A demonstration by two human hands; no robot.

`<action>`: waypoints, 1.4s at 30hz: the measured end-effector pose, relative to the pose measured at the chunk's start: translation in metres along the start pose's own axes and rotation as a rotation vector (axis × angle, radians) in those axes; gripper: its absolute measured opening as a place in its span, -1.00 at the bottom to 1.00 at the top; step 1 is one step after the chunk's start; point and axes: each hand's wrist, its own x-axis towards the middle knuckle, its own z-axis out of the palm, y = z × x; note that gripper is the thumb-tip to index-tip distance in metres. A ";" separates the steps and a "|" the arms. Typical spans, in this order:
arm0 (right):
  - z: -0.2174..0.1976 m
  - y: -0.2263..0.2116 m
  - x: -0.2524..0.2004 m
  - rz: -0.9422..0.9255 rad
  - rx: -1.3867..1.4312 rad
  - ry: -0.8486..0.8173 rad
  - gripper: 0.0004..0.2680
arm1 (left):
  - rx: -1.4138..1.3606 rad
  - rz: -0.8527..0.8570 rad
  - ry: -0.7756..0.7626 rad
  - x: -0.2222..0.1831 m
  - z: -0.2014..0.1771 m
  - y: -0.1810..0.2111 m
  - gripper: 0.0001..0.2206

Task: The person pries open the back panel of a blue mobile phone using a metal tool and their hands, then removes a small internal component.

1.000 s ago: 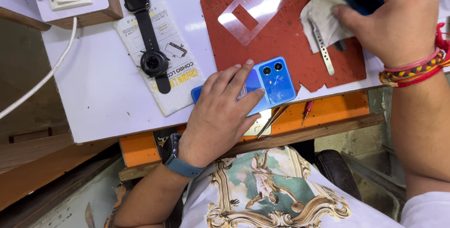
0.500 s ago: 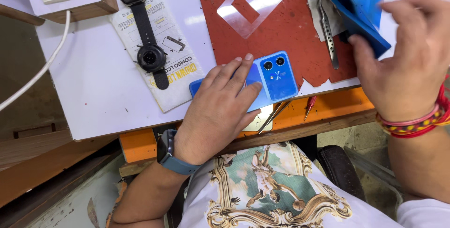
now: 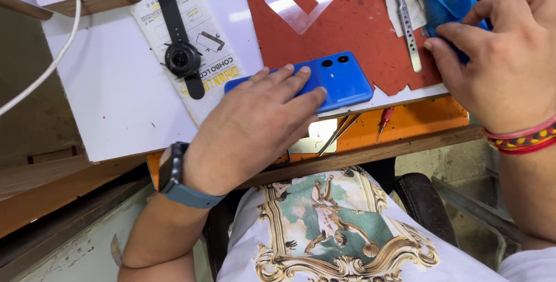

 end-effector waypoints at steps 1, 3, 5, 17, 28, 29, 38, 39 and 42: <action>-0.003 -0.003 0.003 0.001 -0.032 -0.010 -0.91 | -0.018 0.007 0.004 0.001 -0.004 0.000 -0.68; -0.006 -0.006 0.008 0.008 -0.071 -0.015 -0.91 | 0.009 0.014 0.019 0.003 -0.009 0.001 -0.70; -0.004 -0.009 0.012 0.000 -0.095 -0.012 -0.90 | 0.027 0.011 0.032 0.002 -0.011 0.003 -0.71; 0.004 -0.012 0.002 -0.046 -0.108 -0.028 -0.84 | 0.027 0.086 0.089 -0.004 -0.004 0.007 -0.71; 0.011 -0.008 0.010 0.039 -0.064 -0.050 -0.92 | 0.063 0.109 0.162 -0.002 -0.005 0.009 -0.74; 0.012 -0.009 0.010 0.056 -0.052 -0.057 -0.93 | 0.062 0.104 0.157 -0.003 -0.005 0.009 -0.73; 0.029 0.008 0.002 0.157 0.026 -0.095 -0.90 | 0.057 0.085 0.163 0.000 -0.002 0.011 -0.71; 0.029 0.007 0.001 0.193 0.078 -0.126 -0.89 | 0.053 0.083 0.163 0.001 -0.002 0.010 -0.71; 0.029 0.000 -0.004 0.252 0.153 -0.191 -0.90 | 0.037 0.080 0.161 0.000 -0.002 0.010 -0.70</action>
